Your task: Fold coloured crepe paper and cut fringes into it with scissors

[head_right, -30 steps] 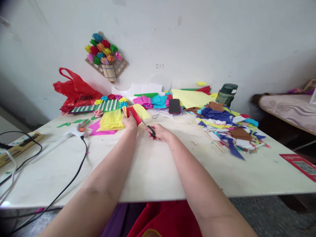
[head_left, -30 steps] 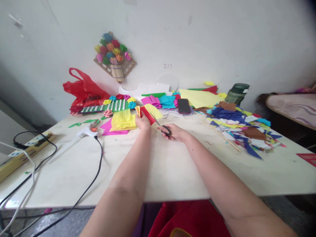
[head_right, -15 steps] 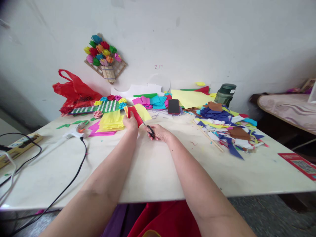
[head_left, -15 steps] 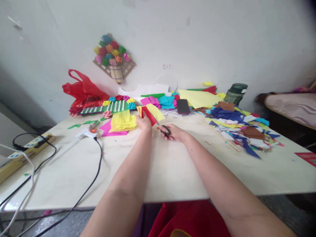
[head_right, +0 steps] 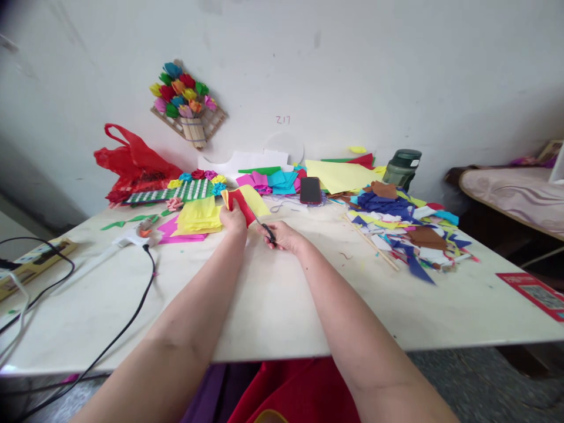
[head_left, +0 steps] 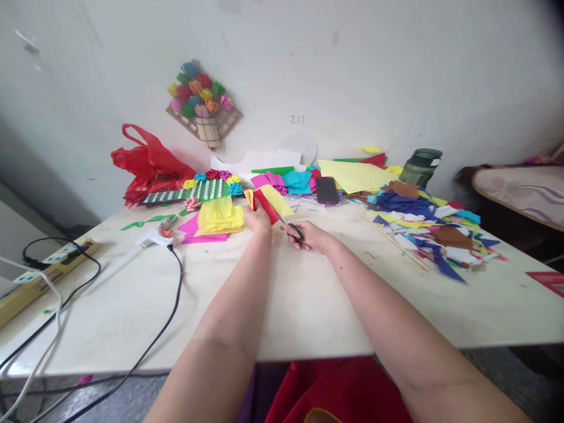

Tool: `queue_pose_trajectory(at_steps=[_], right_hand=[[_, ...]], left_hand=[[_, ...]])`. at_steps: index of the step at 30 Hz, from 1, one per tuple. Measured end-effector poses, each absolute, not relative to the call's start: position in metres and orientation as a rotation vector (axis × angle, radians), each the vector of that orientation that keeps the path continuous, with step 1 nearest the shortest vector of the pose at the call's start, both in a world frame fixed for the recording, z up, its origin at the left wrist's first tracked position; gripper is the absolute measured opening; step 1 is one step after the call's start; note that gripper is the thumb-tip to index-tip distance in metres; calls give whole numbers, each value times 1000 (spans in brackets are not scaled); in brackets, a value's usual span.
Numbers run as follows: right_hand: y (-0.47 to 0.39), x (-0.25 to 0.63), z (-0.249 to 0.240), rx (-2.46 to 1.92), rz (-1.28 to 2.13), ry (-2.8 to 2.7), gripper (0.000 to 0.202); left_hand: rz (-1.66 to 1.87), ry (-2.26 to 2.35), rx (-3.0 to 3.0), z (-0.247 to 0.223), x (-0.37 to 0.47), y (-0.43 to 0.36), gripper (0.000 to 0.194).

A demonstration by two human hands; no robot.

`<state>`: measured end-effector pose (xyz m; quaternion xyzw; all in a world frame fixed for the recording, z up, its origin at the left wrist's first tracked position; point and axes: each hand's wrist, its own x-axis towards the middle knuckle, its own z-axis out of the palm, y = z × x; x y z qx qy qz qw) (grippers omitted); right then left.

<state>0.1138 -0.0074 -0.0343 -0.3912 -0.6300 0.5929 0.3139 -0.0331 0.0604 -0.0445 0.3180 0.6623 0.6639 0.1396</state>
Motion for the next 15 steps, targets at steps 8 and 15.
queue_pose_trajectory(at_steps=[8,15], right_hand=[[-16,106,-24,-1143,1517,-1584,22],[-16,106,-26,-1121,1546,-1542,23]], left_hand=[[1863,2004,902,-42,-36,57,23],[1857,1990,897,-45,-37,59,24]])
